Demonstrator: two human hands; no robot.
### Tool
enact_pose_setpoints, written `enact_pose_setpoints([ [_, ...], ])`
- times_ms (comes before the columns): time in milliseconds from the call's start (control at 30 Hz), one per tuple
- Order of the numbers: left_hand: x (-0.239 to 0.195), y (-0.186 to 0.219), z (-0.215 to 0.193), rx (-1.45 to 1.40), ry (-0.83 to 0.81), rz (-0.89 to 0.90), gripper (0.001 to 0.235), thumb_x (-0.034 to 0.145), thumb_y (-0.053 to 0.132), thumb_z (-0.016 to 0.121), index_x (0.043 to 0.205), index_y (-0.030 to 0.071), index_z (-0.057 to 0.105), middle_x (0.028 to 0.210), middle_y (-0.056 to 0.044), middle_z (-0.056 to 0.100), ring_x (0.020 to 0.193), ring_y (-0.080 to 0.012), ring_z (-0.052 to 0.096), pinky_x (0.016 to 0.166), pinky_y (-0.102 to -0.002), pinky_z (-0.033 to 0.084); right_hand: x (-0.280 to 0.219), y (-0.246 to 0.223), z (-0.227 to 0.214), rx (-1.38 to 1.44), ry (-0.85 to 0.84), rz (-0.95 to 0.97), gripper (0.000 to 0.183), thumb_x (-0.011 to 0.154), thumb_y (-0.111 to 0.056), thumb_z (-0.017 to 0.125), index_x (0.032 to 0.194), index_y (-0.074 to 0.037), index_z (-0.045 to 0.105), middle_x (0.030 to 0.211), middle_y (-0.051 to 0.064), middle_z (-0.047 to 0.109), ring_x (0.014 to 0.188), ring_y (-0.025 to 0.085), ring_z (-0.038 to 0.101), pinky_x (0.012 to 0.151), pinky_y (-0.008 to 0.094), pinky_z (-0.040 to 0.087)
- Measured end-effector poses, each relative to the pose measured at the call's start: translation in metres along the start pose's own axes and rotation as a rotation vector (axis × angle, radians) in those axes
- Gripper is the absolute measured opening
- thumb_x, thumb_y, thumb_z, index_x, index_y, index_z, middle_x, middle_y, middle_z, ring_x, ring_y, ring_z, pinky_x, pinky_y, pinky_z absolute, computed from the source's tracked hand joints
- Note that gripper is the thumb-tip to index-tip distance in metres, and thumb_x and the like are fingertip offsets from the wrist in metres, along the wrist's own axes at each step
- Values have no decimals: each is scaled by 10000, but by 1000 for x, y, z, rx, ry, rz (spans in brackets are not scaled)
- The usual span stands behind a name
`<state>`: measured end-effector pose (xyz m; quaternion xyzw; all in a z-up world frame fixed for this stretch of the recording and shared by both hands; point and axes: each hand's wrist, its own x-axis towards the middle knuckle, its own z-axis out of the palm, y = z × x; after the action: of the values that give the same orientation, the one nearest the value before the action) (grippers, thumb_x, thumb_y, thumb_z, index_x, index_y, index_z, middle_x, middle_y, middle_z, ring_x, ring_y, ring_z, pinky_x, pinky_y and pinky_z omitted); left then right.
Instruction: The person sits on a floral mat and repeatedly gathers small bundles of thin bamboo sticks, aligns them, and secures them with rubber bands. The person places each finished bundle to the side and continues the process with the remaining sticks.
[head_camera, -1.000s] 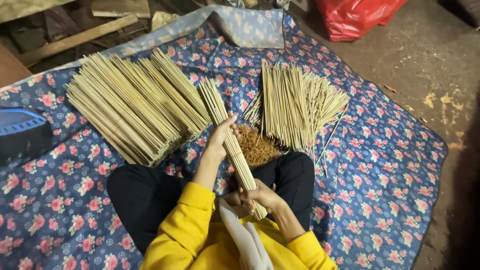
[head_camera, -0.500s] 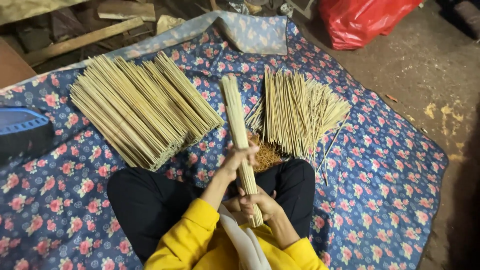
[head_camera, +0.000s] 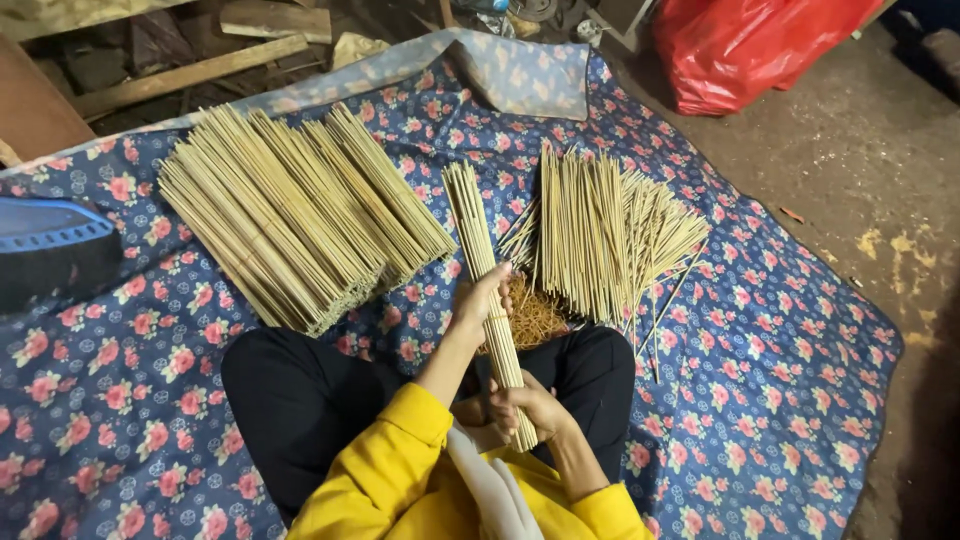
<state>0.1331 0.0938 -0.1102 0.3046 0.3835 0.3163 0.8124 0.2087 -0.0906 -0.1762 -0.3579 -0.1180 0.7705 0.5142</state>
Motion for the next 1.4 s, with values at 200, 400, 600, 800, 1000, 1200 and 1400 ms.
enact_pose_setpoints([
  [200,32,-23,-18,-400,-538,-50,346,784,195,854,962,84,580,615,41,594,483,-85,560,460,-237,499,3,-3,-26,238,-272,124,282,859,108,601,1048,-65,486,678,84,512,463,155,436,432,280,364],
  [400,70,-20,-16,-208,126,63,340,765,241,898,833,36,635,603,-51,580,436,-131,590,401,-277,514,31,-32,1,-591,374,-299,634,714,-135,908,1287,-15,663,972,211,670,851,303,694,720,448,618],
  [600,150,-9,-60,-11,265,280,349,791,315,863,897,59,650,651,-79,647,527,-146,640,494,-303,545,110,-56,8,-1062,558,-579,739,708,-102,885,1404,-83,633,1215,294,689,1130,468,666,917,528,571],
  [800,207,-18,-96,891,544,500,962,872,208,701,1628,-17,150,1606,-357,246,1516,-475,249,1244,-573,154,264,-91,-22,-1316,480,-621,636,729,-265,846,1327,-153,663,1167,172,723,1125,429,662,894,551,552],
  [1000,226,-3,-116,1084,516,527,665,951,243,534,1502,-106,398,1608,-341,266,1463,-490,335,1238,-550,241,366,-106,-23,-1350,464,-529,527,838,-325,735,1330,-153,658,1235,179,700,1182,418,644,988,547,526],
  [1200,231,-14,-130,1207,453,472,801,984,446,547,1515,-126,364,1631,-363,201,1509,-497,240,1253,-560,149,378,-98,-35,-1388,394,-543,519,847,-320,724,1329,-137,664,1317,187,639,1226,430,611,1029,534,502],
  [1400,211,-11,-119,1227,436,444,893,936,510,567,1548,-95,329,1647,-345,176,1533,-480,196,1254,-585,121,336,-92,-61,-1411,403,-576,513,855,-316,714,1327,-121,670,1398,196,577,1269,443,577,1069,520,478],
])
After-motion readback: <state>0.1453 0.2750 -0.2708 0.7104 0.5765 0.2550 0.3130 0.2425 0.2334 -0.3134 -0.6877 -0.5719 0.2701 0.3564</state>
